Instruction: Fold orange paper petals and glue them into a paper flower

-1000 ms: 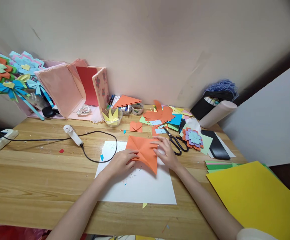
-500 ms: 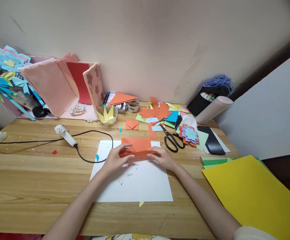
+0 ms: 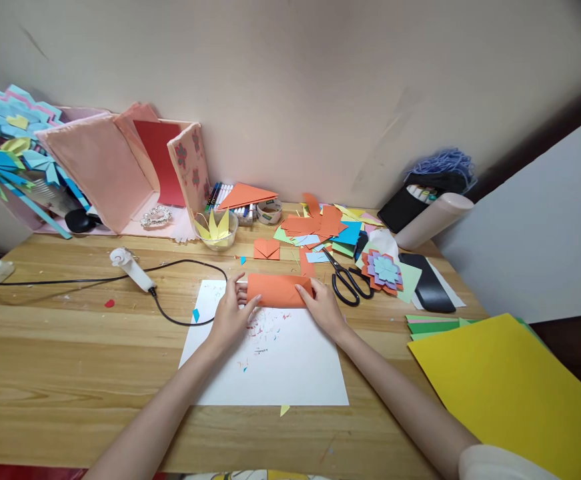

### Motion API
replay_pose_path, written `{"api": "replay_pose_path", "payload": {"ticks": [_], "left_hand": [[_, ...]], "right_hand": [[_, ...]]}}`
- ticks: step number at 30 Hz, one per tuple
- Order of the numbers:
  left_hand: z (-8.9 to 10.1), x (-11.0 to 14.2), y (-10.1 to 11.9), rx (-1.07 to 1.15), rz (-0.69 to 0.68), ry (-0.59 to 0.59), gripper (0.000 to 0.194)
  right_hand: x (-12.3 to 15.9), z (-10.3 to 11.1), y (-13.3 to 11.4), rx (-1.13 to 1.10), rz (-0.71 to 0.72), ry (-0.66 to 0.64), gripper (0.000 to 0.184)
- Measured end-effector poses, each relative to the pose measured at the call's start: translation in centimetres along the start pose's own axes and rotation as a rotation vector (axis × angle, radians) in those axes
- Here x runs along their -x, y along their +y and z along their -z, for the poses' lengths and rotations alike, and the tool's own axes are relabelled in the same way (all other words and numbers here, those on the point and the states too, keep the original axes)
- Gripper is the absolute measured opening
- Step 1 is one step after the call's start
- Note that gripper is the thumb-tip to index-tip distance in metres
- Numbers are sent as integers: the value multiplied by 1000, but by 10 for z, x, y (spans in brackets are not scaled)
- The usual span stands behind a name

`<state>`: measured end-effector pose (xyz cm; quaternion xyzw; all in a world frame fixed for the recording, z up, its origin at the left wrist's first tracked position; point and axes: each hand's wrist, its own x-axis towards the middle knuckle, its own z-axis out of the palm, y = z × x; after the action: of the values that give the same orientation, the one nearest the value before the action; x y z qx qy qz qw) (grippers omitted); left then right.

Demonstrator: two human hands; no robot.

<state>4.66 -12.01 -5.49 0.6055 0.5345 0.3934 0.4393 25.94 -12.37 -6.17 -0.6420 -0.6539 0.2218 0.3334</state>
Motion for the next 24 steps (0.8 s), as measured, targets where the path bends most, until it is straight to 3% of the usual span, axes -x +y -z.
{"api": "replay_pose_path", "payload": {"ticks": [12, 24], "left_hand": [[5, 9, 6, -430, -1, -7, 40], [2, 12, 9, -726, -50, -21, 37]], "right_hand": [[3, 2, 5, -25, -19, -58, 24], [-2, -4, 1, 178, 8, -5, 22]]}}
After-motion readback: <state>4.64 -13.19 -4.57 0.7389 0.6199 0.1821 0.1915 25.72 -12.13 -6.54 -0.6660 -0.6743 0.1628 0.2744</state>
